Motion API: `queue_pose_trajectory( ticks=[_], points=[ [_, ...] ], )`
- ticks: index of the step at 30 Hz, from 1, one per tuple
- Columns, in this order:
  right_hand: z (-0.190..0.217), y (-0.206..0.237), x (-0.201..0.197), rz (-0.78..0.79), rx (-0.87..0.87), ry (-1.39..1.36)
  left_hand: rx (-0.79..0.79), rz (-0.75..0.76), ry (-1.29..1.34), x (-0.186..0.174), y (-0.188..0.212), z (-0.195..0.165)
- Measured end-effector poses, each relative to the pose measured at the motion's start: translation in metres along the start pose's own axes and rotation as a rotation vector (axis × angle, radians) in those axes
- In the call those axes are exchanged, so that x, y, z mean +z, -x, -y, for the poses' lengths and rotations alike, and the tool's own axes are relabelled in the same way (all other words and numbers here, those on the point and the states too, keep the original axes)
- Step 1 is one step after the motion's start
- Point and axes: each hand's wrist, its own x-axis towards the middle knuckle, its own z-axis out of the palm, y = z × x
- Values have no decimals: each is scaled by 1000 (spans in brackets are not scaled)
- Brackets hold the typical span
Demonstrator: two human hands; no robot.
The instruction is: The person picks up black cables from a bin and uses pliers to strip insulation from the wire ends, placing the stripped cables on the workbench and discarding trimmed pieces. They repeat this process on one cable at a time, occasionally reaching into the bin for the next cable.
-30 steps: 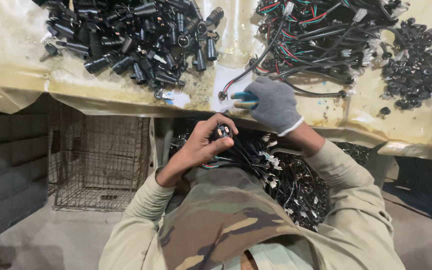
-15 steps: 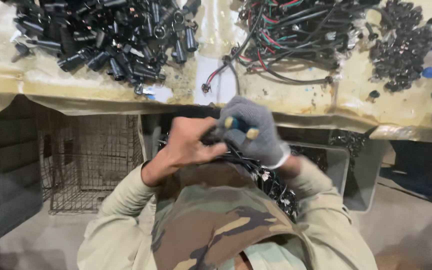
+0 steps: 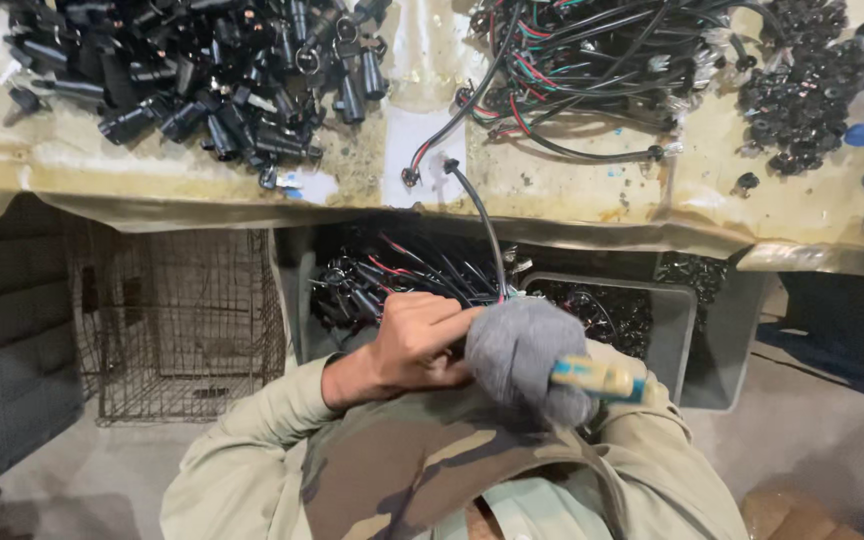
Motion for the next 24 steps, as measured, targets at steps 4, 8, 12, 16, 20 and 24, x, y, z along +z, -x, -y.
queue_pose_trajectory(
  ticks=[4, 8, 12, 16, 20, 24],
  points=[
    [-2, 0, 0, -4, -10, -7, 90, -16, 8, -2, -6, -4],
    [0, 0, -1, 13, -2, 2, 168, -75, -87, -3, -11, -9],
    [2, -2, 0, 16, 2, -10, 116, -64, -47, 0, -4, -9],
    [1, -3, 0, 22, -5, -3, 68, -37, -4, 2, -4, -7],
    [11, -13, -12, -85, -4, 55, 24, 76, 26, -22, -20, -4],
    [29, -47, -44, -239, -53, 740, -58, 379, 850, -82, -12, 13]
  ],
)
